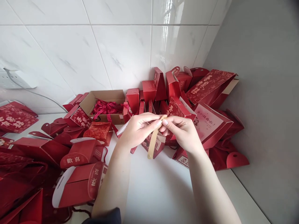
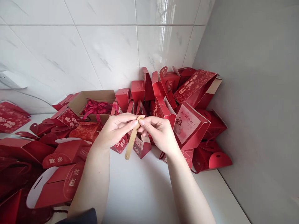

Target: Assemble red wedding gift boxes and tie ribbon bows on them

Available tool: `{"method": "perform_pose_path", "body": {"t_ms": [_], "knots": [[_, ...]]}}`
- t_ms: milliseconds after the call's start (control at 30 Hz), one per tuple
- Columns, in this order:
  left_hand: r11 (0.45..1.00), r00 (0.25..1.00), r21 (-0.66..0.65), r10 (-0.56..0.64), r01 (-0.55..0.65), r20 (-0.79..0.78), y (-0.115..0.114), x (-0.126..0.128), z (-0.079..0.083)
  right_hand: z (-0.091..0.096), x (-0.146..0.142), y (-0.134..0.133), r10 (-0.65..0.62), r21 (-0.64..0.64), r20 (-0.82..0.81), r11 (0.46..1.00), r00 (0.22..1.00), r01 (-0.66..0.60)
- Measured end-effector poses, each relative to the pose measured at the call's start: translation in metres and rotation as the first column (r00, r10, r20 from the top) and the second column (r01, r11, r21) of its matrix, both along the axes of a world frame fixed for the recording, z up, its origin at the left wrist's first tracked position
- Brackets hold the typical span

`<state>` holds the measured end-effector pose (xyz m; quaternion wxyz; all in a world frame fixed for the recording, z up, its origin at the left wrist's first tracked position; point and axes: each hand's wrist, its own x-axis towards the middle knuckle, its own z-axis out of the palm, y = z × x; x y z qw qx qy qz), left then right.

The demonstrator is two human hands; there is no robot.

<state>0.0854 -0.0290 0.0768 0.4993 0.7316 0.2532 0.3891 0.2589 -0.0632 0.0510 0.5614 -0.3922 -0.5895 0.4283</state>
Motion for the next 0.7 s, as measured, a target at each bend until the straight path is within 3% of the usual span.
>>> {"method": "perform_pose_path", "body": {"t_ms": [100, 200, 300, 400, 467, 533, 700], "knots": [[0.995, 0.997, 0.07, 0.064, -0.067, 0.036, 0.0, 0.003, -0.001, -0.001, -0.003, 0.001, -0.024, -0.007, 0.009, 1.0, 1.0, 0.024], [0.943, 0.967, 0.214, 0.249, -0.254, 0.05, -0.001, 0.006, -0.002, -0.002, -0.012, 0.0, -0.209, 0.087, 0.042, 0.975, 0.977, 0.205], [0.829, 0.911, 0.394, 0.408, -0.397, 0.058, -0.003, 0.01, -0.003, -0.003, -0.019, -0.002, -0.465, 0.307, 0.106, 0.856, 0.879, 0.416], [0.699, 0.858, 0.563, 0.512, -0.442, 0.039, -0.005, 0.013, -0.004, -0.005, -0.021, -0.002, -0.623, 0.528, 0.172, 0.712, 0.763, 0.463], [0.641, 0.837, 0.633, 0.548, -0.433, 0.017, -0.005, 0.015, -0.006, -0.006, -0.019, -0.001, -0.668, 0.599, 0.186, 0.659, 0.721, 0.455], [0.62, 0.829, 0.665, 0.559, -0.418, 0.0, -0.005, 0.017, -0.008, -0.007, -0.017, 0.0, -0.678, 0.619, 0.203, 0.648, 0.706, 0.444], [0.615, 0.825, 0.671, 0.566, -0.414, -0.009, -0.003, 0.019, -0.01, -0.006, -0.015, 0.0, -0.674, 0.587, 0.26, 0.679, 0.692, 0.441]]}}
